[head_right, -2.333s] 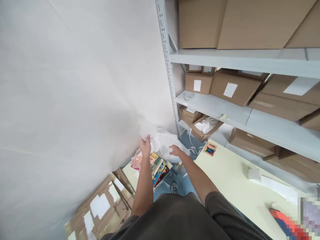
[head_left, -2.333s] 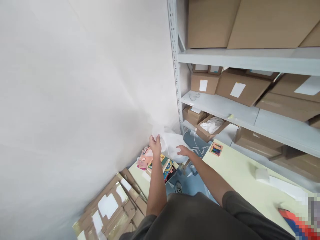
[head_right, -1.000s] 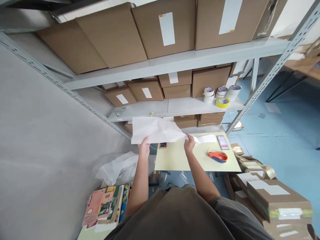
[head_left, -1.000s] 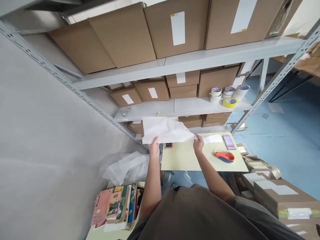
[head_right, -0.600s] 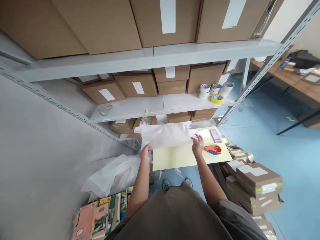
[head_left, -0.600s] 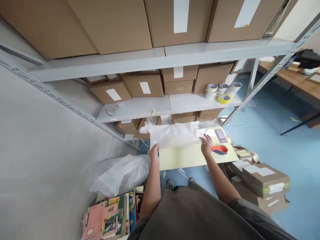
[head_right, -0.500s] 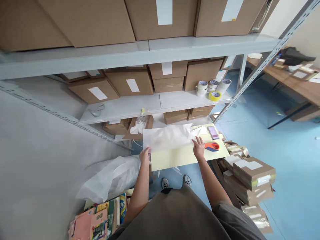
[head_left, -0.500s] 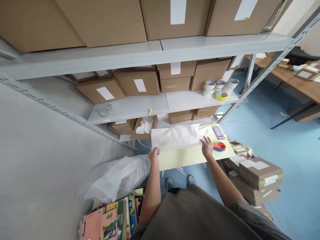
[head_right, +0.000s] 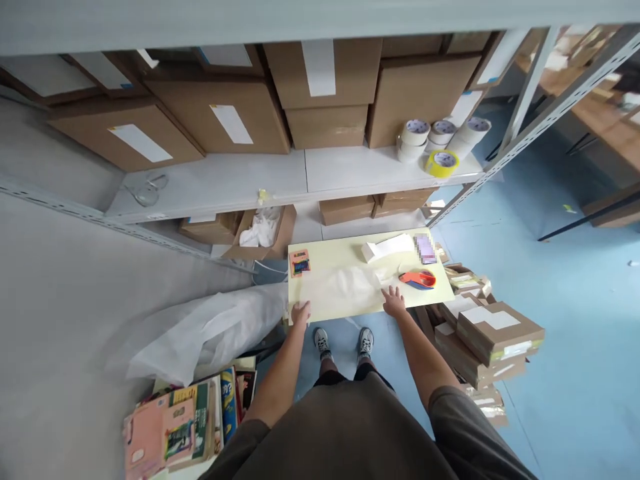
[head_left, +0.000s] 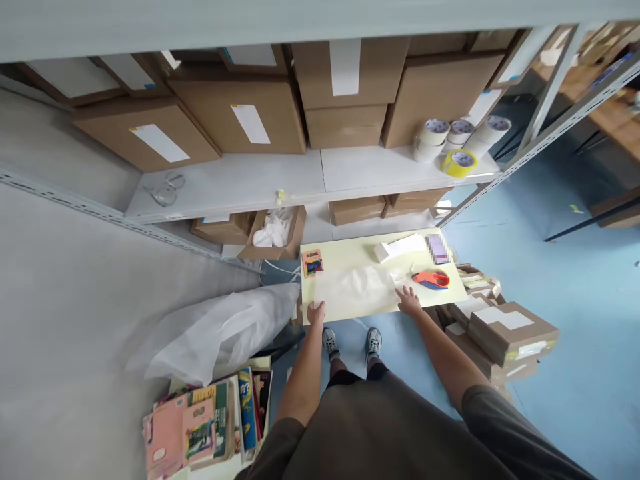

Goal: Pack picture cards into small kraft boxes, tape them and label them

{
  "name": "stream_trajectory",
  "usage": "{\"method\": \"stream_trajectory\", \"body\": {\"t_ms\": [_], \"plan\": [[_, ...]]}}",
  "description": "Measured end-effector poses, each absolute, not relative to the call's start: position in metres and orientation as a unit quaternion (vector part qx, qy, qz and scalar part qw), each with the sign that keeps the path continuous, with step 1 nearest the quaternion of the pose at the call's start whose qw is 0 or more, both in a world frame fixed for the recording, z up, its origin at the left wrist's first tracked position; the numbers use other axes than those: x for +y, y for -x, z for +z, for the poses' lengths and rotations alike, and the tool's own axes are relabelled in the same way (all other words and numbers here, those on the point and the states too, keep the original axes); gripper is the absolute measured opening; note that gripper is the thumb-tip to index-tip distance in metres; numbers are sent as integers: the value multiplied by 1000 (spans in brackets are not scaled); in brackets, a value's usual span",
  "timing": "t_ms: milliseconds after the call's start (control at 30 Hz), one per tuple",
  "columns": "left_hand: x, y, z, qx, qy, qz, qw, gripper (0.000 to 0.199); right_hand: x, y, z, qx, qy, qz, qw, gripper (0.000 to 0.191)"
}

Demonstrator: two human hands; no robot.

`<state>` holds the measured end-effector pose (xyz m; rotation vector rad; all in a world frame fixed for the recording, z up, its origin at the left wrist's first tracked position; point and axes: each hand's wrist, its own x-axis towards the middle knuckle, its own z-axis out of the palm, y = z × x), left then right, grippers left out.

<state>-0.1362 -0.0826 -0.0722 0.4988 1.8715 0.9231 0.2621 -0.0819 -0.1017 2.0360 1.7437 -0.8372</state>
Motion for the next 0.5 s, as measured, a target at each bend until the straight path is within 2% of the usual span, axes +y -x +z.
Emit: {"method": "stream_trajectory", "body": {"t_ms": [100, 200, 300, 400, 500], "plan": [[-97, 135, -73, 827, -274, 304, 386, 54, -81, -261, -105, 624, -695, -318, 163, 90], [-105, 128, -76, 798, -480, 159, 327, 57, -84, -251, -102, 664, -672, -315, 92, 85], [-106, 115, -89, 715, -612, 2, 339, 62, -84, -237, -102, 710, -607, -352, 49, 79], [-99, 103, -105, 690, -634, -79, 340, 73, -74, -224, -110, 716, -566, -403, 72, 83], [-87, 101, -117, 690, -641, -84, 326, 79, -61, -218, -121, 705, -574, -406, 95, 84]]}}
